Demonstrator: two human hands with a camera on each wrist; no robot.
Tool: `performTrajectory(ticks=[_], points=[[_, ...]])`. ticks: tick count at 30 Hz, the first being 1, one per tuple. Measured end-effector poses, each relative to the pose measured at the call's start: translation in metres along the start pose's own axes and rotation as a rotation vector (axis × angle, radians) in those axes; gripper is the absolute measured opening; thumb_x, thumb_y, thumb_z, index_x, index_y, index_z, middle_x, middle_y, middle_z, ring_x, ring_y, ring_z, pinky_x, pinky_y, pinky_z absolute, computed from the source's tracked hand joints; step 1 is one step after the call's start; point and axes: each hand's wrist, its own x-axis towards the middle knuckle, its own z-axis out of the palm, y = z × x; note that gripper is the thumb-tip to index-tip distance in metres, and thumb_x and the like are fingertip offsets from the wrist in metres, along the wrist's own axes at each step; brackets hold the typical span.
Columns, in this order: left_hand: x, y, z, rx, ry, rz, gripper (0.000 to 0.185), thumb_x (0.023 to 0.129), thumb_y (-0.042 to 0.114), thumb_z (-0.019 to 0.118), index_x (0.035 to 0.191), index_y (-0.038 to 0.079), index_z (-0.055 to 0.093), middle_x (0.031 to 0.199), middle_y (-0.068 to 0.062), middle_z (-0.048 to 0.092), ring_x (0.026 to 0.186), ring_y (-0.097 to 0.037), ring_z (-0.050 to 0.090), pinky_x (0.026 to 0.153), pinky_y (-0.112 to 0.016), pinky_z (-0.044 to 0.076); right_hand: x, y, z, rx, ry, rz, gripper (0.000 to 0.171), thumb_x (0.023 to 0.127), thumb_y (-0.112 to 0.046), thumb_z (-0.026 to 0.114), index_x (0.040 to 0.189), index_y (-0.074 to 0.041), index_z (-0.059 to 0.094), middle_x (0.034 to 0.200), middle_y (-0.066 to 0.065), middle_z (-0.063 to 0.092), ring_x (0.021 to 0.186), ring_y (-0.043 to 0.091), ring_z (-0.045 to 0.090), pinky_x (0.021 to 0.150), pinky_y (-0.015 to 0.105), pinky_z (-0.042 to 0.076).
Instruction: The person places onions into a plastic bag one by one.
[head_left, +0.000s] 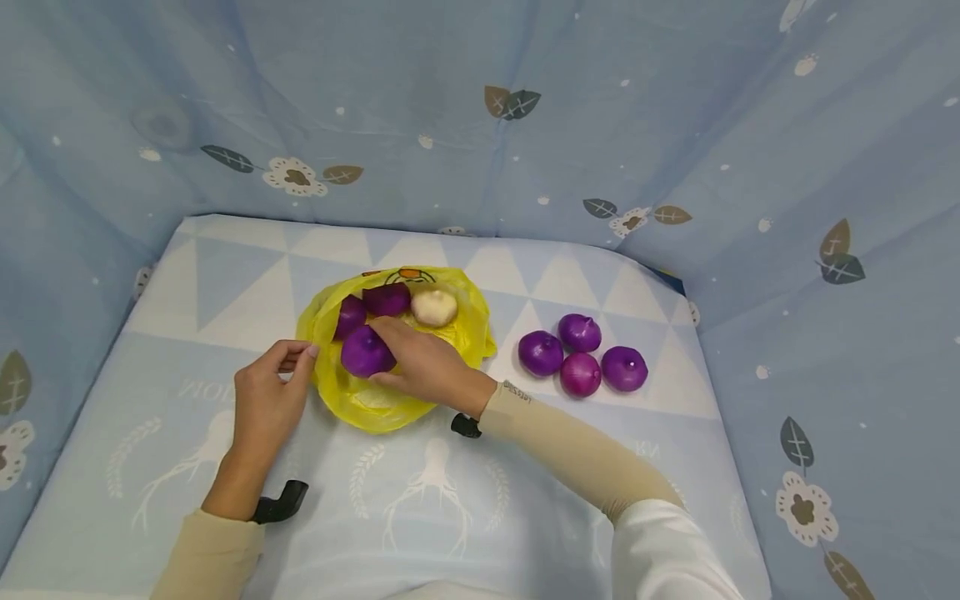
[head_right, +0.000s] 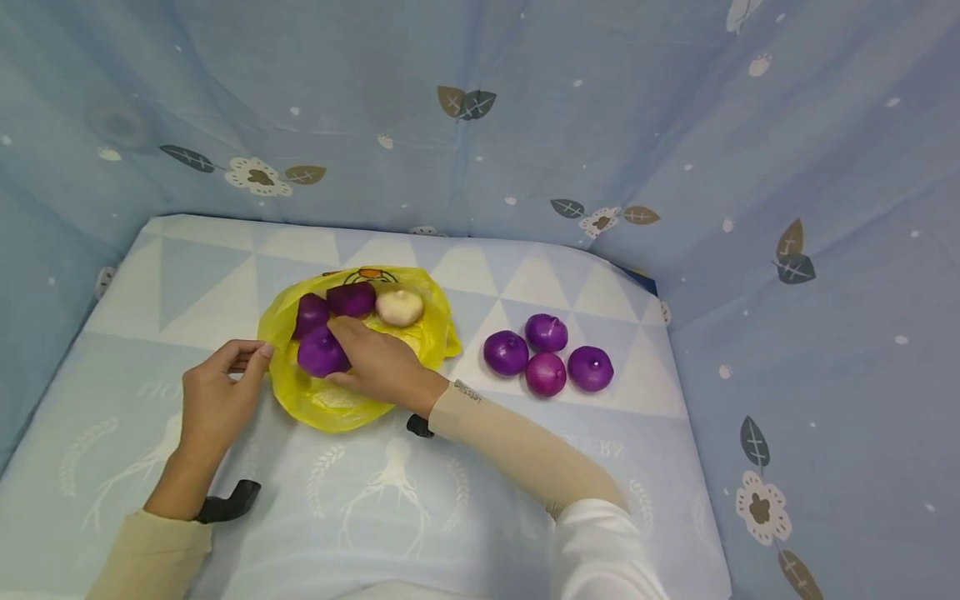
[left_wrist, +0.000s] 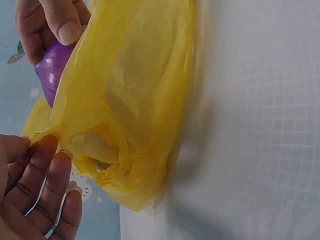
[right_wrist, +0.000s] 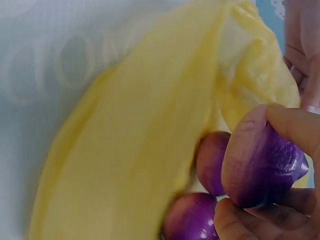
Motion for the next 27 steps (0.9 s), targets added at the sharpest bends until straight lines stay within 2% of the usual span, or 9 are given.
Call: performTrajectory(ticks=[5, 10, 15, 23, 27], points=[[0.0, 0.0, -0.001, -0.01, 0.015, -0.008, 0.017, 0.101, 0.014, 0.072, 0.108, -0.002, 0.075, 0.094, -0.014, 0.077, 0.082, -0.03, 0.07, 0.069, -0.012, 0.04, 0.008, -0.006, 0.015, -0.025, -0.024, 0.006, 0.08, 0.097, -0.042, 0.076, 0.161, -0.011, 0.039, 0.157, 0.011, 0.044, 0.136, 0.021, 0.054, 0.109, 0.026, 0.044], [0.0, -0.001, 0.0, -0.008, 0.014, -0.022, 0.018, 0.102, 0.015, 0.071, 0.108, -0.001, 0.075, 0.094, -0.014, 0.076, 0.083, -0.029, 0.069, 0.069, -0.012, 0.041, 0.015, -0.009, 0.024, -0.035, -0.015, 0.028, 0.078, 0.098, -0.041, 0.075, 0.162, -0.013, 0.04, 0.153, 0.012, 0.047, 0.125, 0.02, 0.062, 0.102, 0.027, 0.05], [-0.001, -0.002, 0.0, -0.004, 0.009, -0.033, 0.019, 0.102, 0.016, 0.071, 0.109, 0.0, 0.075, 0.095, -0.014, 0.077, 0.084, -0.029, 0.07, 0.069, -0.011, 0.04, 0.019, -0.01, 0.027, -0.036, -0.036, 0.056, 0.079, 0.1, -0.04, 0.072, 0.164, -0.012, 0.034, 0.155, 0.013, 0.046, 0.126, 0.02, 0.062, 0.102, 0.028, 0.051], [-0.003, -0.003, 0.0, -0.004, 0.004, -0.056, 0.02, 0.102, 0.018, 0.071, 0.11, 0.0, 0.075, 0.096, -0.014, 0.076, 0.084, -0.028, 0.069, 0.07, -0.011, 0.041, 0.023, -0.009, 0.042, -0.061, -0.038, 0.025, 0.085, 0.1, -0.039, 0.073, 0.161, 0.003, 0.03, 0.152, 0.015, 0.047, 0.124, 0.021, 0.063, 0.101, 0.026, 0.051], [-0.003, -0.004, 0.0, -0.007, -0.004, -0.055, 0.02, 0.103, 0.019, 0.07, 0.11, 0.0, 0.075, 0.096, -0.014, 0.076, 0.085, -0.029, 0.069, 0.07, -0.011, 0.041, 0.022, -0.012, 0.046, -0.048, -0.007, 0.023, 0.082, 0.099, -0.038, 0.074, 0.158, 0.003, 0.033, 0.147, 0.015, 0.051, 0.119, 0.02, 0.064, 0.097, 0.025, 0.053]])
